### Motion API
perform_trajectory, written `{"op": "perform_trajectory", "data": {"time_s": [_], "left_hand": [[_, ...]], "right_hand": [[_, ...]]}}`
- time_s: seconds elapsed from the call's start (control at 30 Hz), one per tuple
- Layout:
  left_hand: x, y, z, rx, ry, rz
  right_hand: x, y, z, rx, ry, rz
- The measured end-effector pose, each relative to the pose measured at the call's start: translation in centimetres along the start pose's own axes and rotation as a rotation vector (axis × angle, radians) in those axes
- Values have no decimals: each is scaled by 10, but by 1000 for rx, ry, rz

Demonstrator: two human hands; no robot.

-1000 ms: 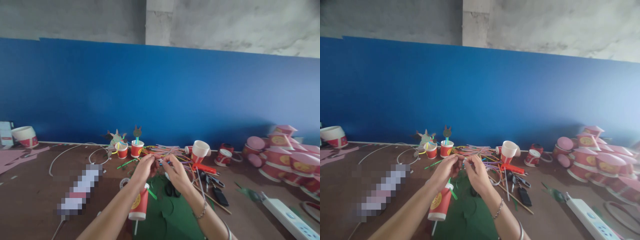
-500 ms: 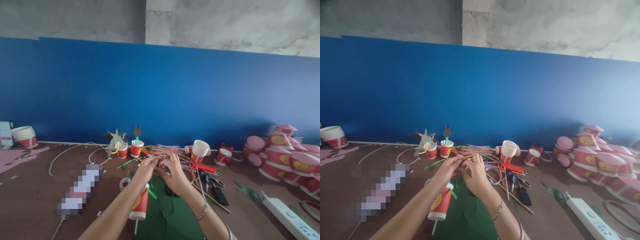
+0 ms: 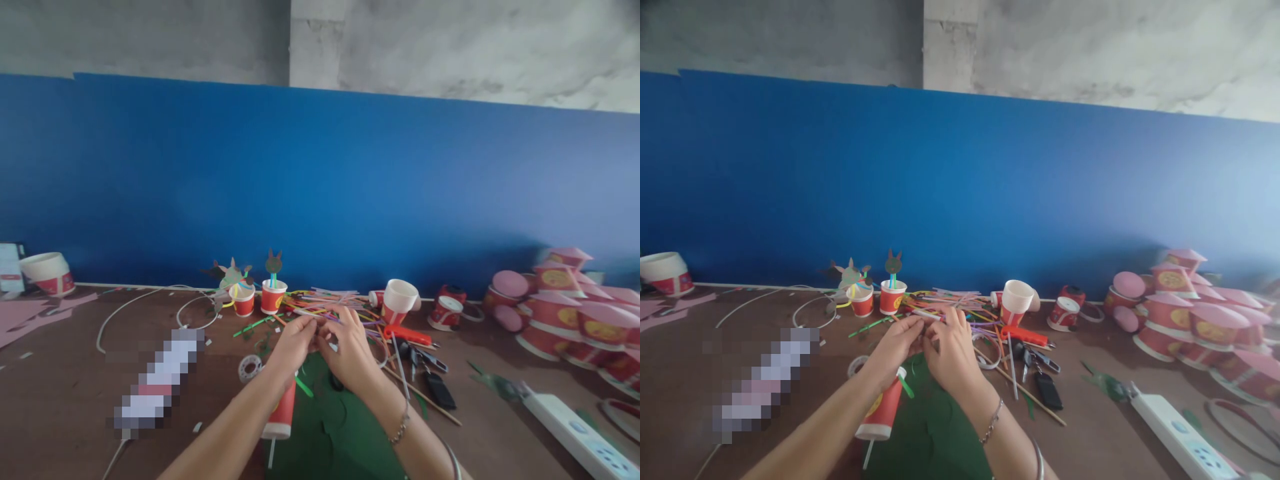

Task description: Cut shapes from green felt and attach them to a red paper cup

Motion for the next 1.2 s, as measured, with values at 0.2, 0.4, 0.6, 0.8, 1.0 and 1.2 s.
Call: {"op": "perform_trajectory", "data": {"time_s": [0.2,0.4,0.6,0.8,1.0,1.2], "left_hand": [[0,3,-2,2,29,12],[1,10,-2,-49,19,69],[2,10,-1,-50,0,94],[8,21,0,-120,45,390],[12,28,2,-304,63,618],[17,29,0,-491,254,762]], "right_hand": [[-4,10,1,-48,31,23],[-9,18,4,-104,32,206],[-12,24,6,-145,-23,381],[-4,21,7,-135,-52,431],[-3,24,8,-114,10,371],[6,11,3,-89,124,230]]}}
Point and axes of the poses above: each hand's wrist, its own z-axis towards the middle knuckle, its own x-axis out of the back of the hand, y = z × x, the point moved 5 cm from there along z, towards the middle knuckle, and after that the axes turned 1 degree about -y, right-handed, at the moved point
